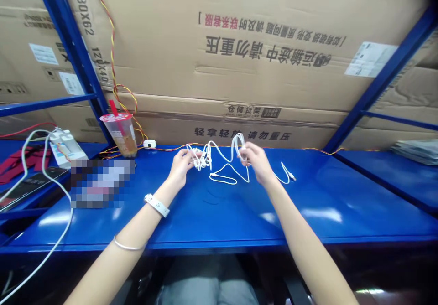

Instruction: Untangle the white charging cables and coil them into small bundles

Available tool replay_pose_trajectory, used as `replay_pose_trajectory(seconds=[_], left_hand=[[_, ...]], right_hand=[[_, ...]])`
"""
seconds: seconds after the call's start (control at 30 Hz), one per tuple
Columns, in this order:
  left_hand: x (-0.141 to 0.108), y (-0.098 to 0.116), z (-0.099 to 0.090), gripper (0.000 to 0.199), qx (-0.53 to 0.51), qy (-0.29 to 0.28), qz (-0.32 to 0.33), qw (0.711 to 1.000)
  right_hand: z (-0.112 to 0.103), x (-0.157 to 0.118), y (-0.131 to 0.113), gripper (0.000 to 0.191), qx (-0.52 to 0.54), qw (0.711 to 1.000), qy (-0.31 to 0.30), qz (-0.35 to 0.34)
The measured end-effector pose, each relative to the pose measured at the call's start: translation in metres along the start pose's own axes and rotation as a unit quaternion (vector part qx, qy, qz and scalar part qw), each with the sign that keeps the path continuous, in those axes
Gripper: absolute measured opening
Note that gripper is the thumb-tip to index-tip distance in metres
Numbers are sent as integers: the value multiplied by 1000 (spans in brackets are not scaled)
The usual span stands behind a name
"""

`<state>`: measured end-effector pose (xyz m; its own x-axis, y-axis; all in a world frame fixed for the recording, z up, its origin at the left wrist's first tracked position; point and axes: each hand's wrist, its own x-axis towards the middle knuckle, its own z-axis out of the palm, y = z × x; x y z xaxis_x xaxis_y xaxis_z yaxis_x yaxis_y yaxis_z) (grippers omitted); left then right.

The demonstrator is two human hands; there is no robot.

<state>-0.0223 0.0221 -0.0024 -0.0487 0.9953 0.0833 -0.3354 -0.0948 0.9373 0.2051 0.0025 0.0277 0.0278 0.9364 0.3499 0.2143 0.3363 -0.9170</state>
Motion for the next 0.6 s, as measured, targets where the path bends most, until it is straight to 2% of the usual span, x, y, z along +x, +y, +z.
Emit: replay_pose_trajectory(seconds=[0.13, 0.27, 0.37, 0.5, 0.6], left_hand=[[8, 5, -11, 17, -22, 54, 15, 998], [11, 6, -16, 15, -2, 67, 21, 998], [12, 0, -15, 16, 71, 61, 16, 995], [13, -11, -14, 17, 206, 32, 35, 977], [14, -17, -12, 18, 211, -4, 32, 977]], right_hand=[[-58, -1, 6, 12, -4, 998, 70, -3], [-129, -8, 20, 16, 6, 993, 119, -1], [-174, -12, 34, 16, 0, 986, 169, 13], [-212, -17, 60, 13, -42, 976, 207, 44], [-223, -21, 81, 14, -66, 970, 222, 70]])
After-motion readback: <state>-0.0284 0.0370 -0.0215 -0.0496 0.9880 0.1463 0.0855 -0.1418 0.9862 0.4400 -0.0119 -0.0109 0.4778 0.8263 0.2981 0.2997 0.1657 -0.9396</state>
